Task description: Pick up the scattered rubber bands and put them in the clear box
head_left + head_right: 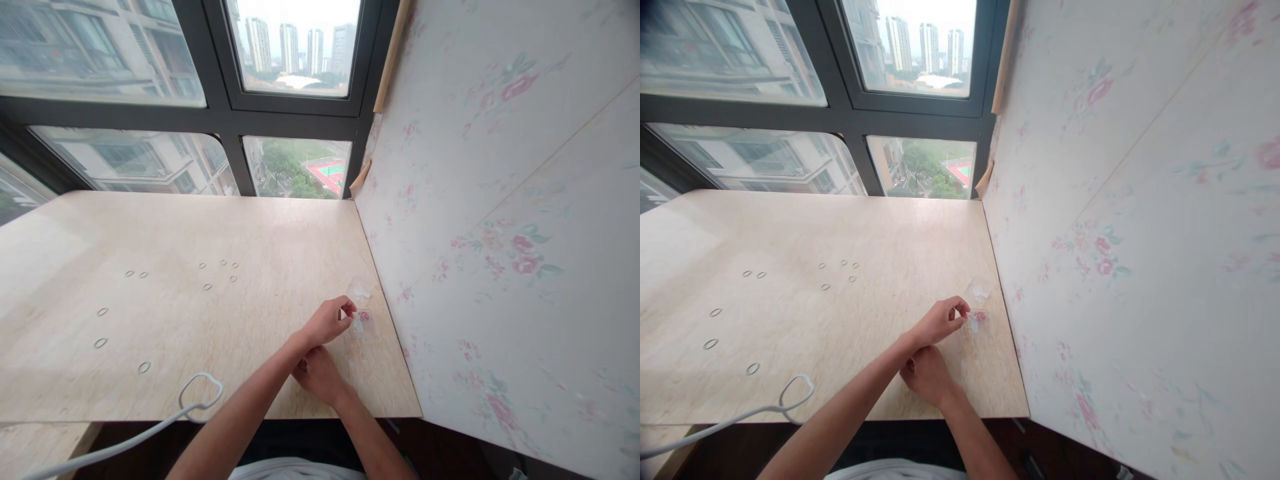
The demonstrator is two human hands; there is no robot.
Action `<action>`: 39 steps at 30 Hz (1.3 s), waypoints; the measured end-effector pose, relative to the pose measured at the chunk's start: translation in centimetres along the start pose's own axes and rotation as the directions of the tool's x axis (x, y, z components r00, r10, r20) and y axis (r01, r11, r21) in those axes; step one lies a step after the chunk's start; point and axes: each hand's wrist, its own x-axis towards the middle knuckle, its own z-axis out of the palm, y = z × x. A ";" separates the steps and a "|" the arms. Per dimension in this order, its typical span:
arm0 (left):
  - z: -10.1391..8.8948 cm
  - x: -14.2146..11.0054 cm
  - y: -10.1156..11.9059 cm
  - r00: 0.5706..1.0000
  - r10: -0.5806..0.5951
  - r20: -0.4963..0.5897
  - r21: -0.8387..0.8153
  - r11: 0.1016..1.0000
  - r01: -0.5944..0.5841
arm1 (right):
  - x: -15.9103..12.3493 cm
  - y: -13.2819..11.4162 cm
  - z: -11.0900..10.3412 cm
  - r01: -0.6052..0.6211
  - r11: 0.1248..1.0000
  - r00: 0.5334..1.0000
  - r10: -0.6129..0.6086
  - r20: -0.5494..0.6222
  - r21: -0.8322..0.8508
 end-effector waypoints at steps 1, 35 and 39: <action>0.0 0.0 -0.1 1.000 0.000 0.005 0.016 1.000 0.000 | 0.0 0.0 0.0 -0.001 1.000 1.000 0.001 0.001 -0.005; -6.2 -12.3 -8.8 0.761 -0.089 -0.643 -0.014 0.994 0.105 | 7.1 -4.0 -1.8 0.112 0.893 0.993 -0.114 -0.023 0.436; -5.9 -12.7 -9.1 0.798 -0.045 -0.601 -0.010 0.999 0.050 | 14.1 -5.0 -0.7 0.142 0.934 0.990 -0.140 -0.031 0.328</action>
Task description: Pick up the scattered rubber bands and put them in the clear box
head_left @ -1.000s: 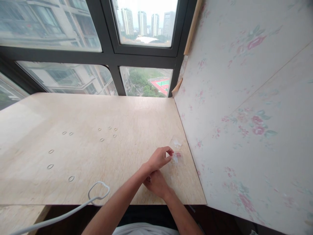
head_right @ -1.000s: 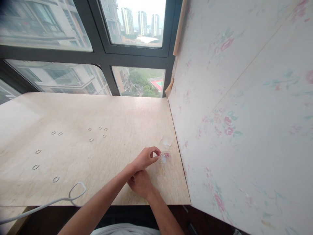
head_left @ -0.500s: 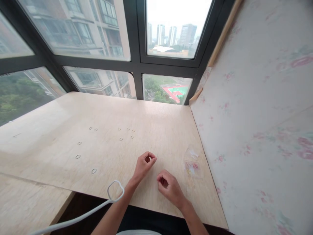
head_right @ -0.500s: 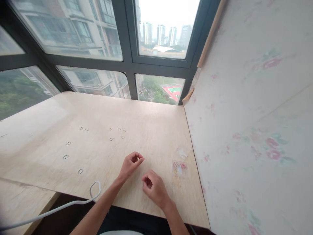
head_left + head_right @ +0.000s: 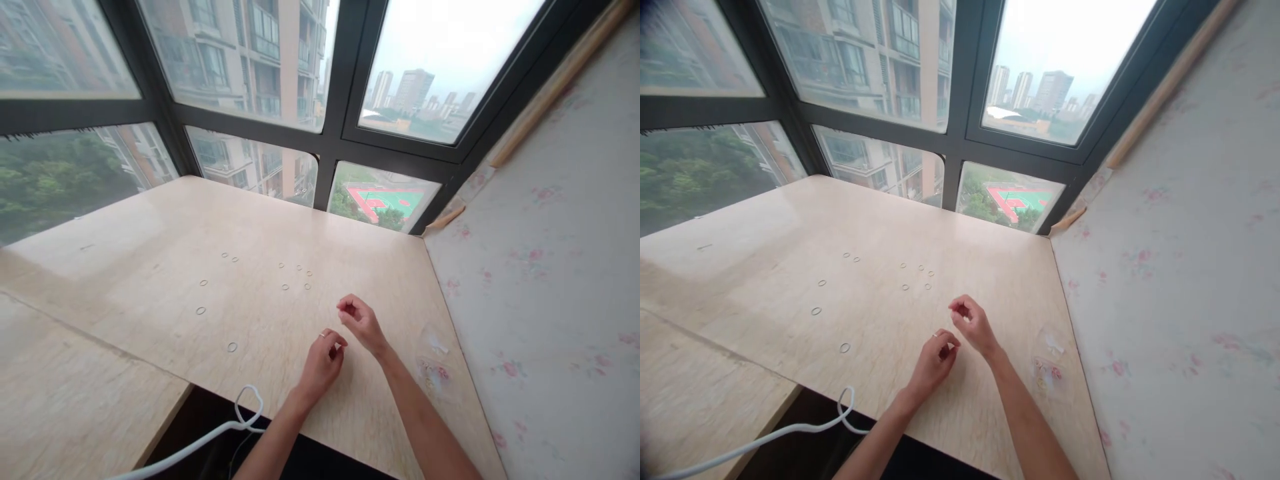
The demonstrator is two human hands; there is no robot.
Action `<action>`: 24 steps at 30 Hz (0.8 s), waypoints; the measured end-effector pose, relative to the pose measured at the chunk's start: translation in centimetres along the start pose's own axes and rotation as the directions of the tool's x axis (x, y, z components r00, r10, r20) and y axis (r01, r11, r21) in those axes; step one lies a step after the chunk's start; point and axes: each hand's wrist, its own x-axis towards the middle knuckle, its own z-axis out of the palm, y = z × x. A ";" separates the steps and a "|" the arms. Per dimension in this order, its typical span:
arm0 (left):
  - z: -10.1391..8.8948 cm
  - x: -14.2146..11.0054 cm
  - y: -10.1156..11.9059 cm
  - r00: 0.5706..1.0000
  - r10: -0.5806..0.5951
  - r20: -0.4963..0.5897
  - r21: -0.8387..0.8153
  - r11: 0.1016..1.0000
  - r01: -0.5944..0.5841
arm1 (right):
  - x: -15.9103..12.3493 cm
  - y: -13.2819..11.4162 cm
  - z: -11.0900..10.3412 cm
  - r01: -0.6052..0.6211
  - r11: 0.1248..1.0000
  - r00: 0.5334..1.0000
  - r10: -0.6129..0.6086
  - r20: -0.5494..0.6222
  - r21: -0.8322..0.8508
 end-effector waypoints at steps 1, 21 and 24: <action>-0.1 -0.1 0.0 1.000 0.006 0.022 -0.007 1.000 -0.006 | 2.0 0.4 0.4 -0.011 1.000 1.000 0.011 0.005 -0.026; -0.9 -0.6 1.2 0.997 -0.048 0.067 0.021 0.999 0.047 | 17.2 4.0 4.7 -0.185 0.666 0.844 0.484 0.231 -0.723; -0.9 -0.6 1.3 0.997 -0.048 0.060 0.008 0.999 0.048 | 16.4 3.9 4.1 -0.211 0.708 0.828 0.496 0.262 -0.674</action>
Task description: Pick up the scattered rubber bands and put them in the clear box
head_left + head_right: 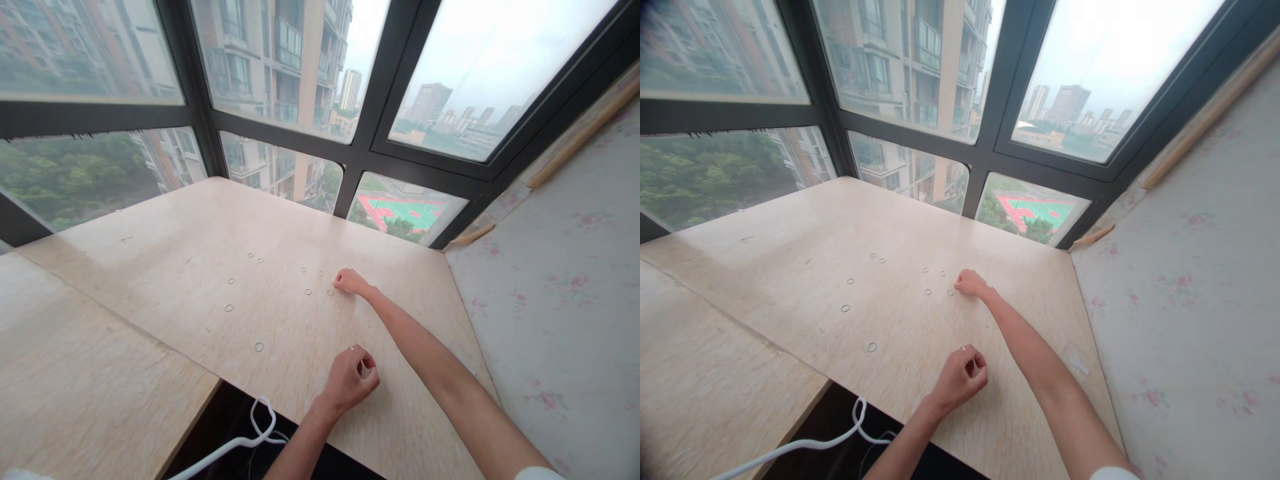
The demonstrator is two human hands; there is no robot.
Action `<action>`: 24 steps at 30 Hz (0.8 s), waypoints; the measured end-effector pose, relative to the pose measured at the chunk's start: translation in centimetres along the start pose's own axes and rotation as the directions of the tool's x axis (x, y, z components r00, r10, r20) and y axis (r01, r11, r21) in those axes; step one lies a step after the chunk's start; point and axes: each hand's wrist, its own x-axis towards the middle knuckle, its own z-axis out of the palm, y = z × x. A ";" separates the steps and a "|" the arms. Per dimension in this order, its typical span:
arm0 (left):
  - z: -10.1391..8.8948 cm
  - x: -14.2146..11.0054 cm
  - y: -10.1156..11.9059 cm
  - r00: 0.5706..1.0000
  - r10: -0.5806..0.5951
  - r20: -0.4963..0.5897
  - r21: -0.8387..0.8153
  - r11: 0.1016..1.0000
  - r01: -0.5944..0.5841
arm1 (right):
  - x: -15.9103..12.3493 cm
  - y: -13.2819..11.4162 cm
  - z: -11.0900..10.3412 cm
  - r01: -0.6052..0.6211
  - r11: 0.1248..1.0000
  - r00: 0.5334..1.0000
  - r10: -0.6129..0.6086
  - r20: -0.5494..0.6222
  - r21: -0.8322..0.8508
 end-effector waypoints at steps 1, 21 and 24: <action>0.0 0.0 0.0 1.000 0.000 -0.003 -0.006 1.000 0.000 | -0.4 0.2 0.0 0.005 0.999 1.000 -0.005 0.006 0.035; 0.3 0.5 -0.7 0.999 0.019 -0.044 -0.032 0.999 -0.021 | -17.6 4.4 1.3 0.183 0.230 0.983 -0.039 -0.179 0.956; 0.1 0.4 -0.4 1.000 0.007 -0.030 -0.044 0.999 -0.009 | -20.7 5.1 1.6 0.187 0.148 0.982 0.007 -0.190 0.971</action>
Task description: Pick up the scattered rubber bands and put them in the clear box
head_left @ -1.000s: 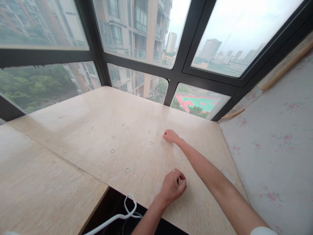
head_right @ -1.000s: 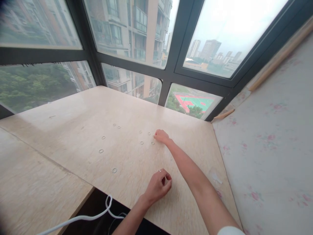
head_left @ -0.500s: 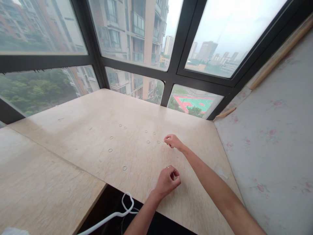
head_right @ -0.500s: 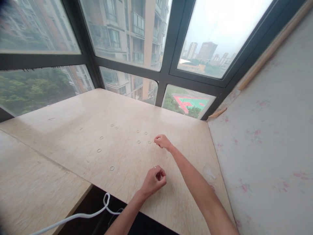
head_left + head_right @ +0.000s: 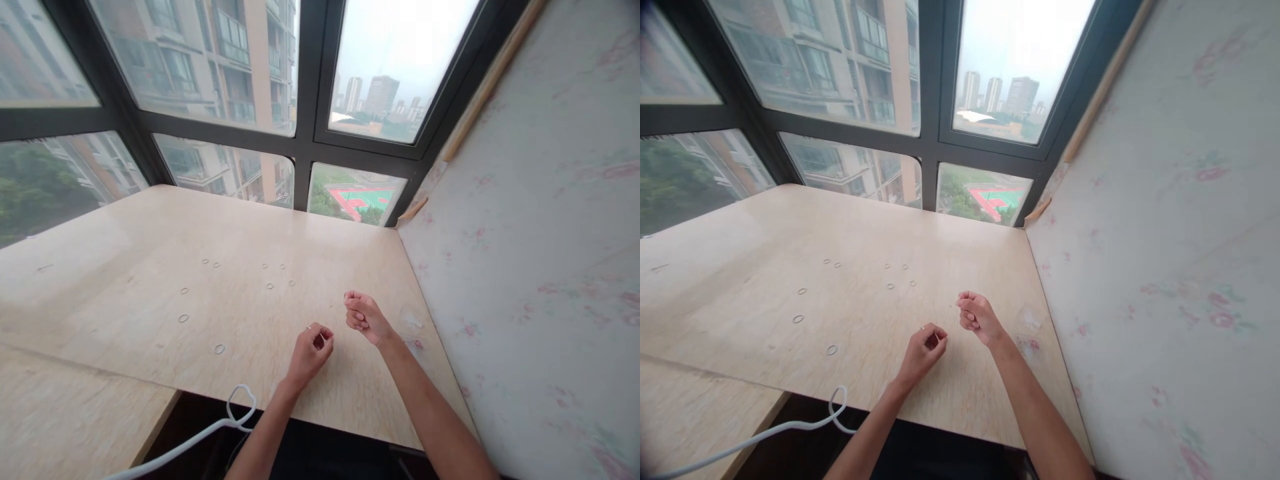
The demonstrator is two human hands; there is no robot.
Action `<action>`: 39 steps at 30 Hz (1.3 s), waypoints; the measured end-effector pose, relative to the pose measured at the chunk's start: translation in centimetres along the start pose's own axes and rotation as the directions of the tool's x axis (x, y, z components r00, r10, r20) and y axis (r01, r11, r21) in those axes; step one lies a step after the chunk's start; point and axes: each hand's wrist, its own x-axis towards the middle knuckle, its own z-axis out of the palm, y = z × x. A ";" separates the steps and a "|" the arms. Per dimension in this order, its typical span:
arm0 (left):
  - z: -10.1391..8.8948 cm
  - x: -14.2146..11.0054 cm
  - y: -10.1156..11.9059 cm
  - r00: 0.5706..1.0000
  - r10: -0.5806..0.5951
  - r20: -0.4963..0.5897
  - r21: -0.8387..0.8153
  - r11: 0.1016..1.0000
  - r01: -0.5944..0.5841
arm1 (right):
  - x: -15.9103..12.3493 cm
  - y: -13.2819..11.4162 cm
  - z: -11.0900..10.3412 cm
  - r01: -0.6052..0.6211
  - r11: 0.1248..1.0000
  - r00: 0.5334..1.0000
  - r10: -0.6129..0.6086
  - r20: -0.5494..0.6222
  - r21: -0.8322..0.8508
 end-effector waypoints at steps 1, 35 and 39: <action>-0.1 -0.1 0.1 1.000 -0.007 0.001 -0.013 1.000 0.007 | -1.0 0.0 -0.2 0.003 1.000 1.000 -0.002 -0.019 0.019; -0.4 -1.2 0.6 0.999 -0.017 0.042 0.085 0.996 0.013 | -14.7 3.5 -9.3 -0.126 0.744 0.717 -0.389 -0.579 -0.656; -1.0 -0.5 0.0 0.992 -0.105 0.066 -0.040 0.993 0.107 | -15.3 5.9 -8.8 -0.054 0.669 0.820 -0.394 -0.415 -0.741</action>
